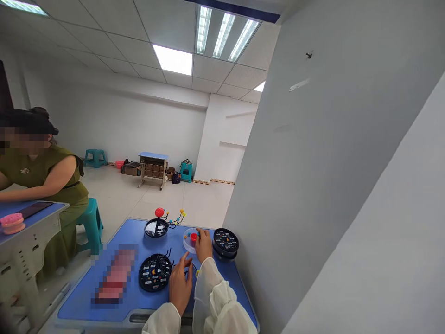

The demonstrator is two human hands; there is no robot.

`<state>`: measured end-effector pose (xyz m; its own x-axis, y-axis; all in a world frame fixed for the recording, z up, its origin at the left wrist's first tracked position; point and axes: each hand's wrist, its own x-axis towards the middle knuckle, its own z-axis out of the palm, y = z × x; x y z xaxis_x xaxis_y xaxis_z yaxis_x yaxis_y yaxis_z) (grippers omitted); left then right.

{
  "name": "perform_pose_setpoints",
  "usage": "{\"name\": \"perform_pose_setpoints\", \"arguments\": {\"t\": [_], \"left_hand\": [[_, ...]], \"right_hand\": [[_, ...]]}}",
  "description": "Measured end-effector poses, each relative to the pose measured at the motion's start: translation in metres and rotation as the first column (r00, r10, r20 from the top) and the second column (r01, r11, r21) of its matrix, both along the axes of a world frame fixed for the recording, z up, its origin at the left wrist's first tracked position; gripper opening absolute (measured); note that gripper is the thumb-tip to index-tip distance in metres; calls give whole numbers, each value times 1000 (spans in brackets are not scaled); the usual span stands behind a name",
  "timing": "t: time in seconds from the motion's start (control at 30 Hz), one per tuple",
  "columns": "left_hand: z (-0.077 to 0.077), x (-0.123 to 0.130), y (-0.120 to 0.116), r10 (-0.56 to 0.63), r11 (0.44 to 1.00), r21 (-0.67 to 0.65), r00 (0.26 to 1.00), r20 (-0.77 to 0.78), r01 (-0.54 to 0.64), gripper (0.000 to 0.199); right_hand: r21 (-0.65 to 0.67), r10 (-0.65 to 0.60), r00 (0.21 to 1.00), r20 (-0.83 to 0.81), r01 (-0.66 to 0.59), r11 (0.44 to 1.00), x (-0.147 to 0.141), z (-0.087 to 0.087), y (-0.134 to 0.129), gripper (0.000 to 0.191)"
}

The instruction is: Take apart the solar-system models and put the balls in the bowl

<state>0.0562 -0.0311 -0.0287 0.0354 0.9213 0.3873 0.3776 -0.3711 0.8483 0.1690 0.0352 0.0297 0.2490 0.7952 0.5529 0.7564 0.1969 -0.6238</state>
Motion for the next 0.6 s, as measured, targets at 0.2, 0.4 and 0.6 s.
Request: {"name": "perform_pose_setpoints", "arguments": {"t": [0.2,0.4,0.6], "left_hand": [[5,-3,-3,-17,998,56,978,207,5,37],[-18,-27,-30,-71,937,349,981,181,3,32],[-46,-24,-66,-72,886,459,962,265,-60,28]], "right_hand": [[-96,25,1000,12,-24,995,28,-9,11,36],[-141,92,996,23,-88,986,34,-21,-29,26],[-277,120,984,128,-81,958,14,-61,-83,30]]}}
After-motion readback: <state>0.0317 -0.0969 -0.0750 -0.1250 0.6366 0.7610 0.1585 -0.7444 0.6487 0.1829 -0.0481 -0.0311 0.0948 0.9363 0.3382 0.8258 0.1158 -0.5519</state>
